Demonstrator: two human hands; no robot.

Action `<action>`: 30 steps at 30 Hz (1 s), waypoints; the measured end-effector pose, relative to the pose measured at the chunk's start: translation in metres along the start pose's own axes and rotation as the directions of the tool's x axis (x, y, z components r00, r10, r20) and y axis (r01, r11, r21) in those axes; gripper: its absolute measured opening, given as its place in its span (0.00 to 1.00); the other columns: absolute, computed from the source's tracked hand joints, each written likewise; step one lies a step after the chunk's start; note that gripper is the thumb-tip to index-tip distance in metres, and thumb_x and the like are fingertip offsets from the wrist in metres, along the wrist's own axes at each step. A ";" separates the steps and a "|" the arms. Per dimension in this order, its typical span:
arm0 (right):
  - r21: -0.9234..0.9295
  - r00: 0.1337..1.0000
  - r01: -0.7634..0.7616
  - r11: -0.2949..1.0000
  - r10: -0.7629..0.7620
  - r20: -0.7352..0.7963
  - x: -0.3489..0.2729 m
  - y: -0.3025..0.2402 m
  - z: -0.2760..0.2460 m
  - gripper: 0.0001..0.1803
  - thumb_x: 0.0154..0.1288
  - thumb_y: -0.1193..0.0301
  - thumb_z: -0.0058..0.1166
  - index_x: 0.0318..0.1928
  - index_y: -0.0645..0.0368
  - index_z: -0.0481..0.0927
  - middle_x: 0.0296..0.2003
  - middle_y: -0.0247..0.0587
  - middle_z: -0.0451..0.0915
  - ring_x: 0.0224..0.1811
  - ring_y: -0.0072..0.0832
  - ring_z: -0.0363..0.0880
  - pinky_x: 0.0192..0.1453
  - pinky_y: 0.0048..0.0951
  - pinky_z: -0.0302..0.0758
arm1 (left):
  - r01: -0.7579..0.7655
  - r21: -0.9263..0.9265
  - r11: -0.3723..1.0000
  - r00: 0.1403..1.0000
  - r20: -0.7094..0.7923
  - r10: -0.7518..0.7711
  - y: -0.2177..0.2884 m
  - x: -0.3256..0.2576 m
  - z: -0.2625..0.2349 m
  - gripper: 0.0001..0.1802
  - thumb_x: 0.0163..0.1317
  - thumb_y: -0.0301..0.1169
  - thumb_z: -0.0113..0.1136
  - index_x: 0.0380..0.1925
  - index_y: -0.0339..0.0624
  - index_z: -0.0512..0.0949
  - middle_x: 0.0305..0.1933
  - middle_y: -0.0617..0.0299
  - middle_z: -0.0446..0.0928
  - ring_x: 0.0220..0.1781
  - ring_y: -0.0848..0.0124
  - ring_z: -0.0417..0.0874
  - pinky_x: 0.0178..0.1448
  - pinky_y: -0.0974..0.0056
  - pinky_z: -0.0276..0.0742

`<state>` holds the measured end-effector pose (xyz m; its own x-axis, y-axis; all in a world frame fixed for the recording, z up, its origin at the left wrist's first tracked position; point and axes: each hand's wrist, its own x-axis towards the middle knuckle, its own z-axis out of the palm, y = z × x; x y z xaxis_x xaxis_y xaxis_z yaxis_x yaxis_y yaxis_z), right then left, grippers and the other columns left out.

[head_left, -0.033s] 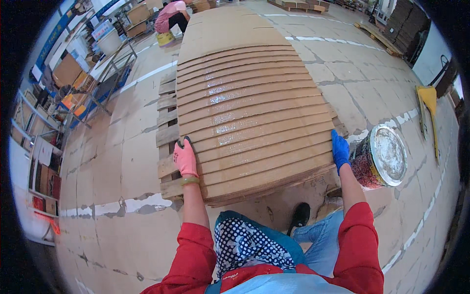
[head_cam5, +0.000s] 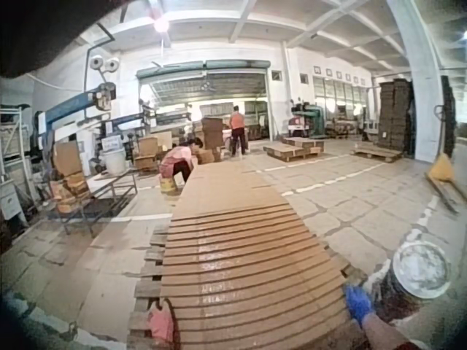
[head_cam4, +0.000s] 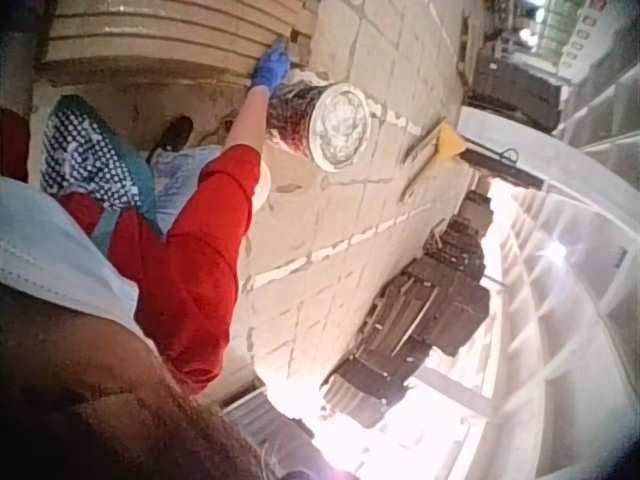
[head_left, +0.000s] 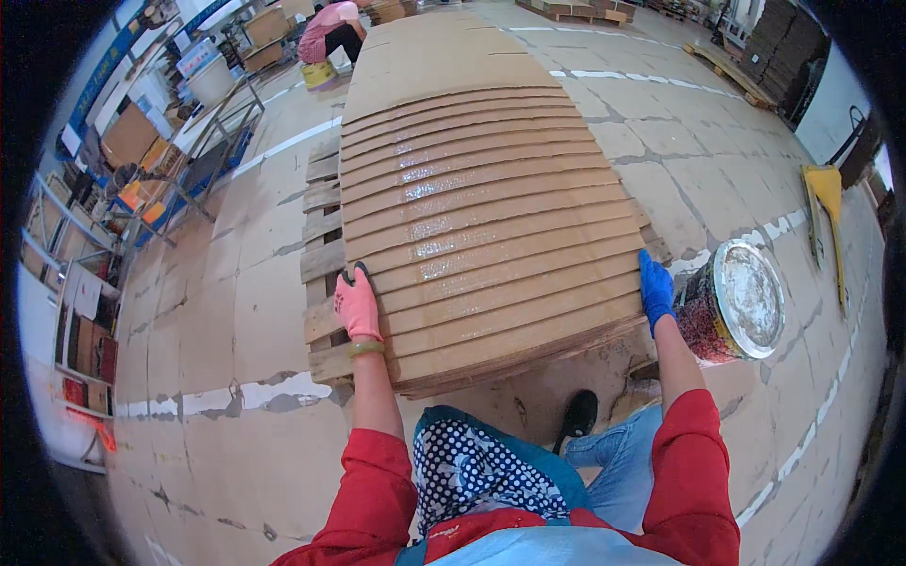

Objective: Applying glue to curved wooden or cardboard slats using a brush in a factory setting.

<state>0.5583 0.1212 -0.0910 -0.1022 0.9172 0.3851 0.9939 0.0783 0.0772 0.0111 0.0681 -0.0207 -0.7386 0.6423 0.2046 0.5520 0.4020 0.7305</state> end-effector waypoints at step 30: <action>0.786 0.831 -0.280 0.552 0.548 -0.089 -0.041 -0.015 -0.025 0.19 0.68 0.69 0.34 0.57 0.63 0.65 0.54 0.47 0.69 0.58 0.35 0.65 0.60 0.32 0.62 | -0.124 0.056 0.991 0.992 0.006 0.124 0.026 -0.011 0.000 0.27 0.58 0.46 0.47 0.43 0.29 0.72 0.44 0.37 0.73 0.47 0.46 0.73 0.52 0.53 0.67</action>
<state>0.5463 0.0728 -0.0844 0.4566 0.7708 0.4443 0.6088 0.0936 -0.7878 0.0335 0.0720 -0.0037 -0.6622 0.6910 0.2899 0.6601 0.3548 0.6621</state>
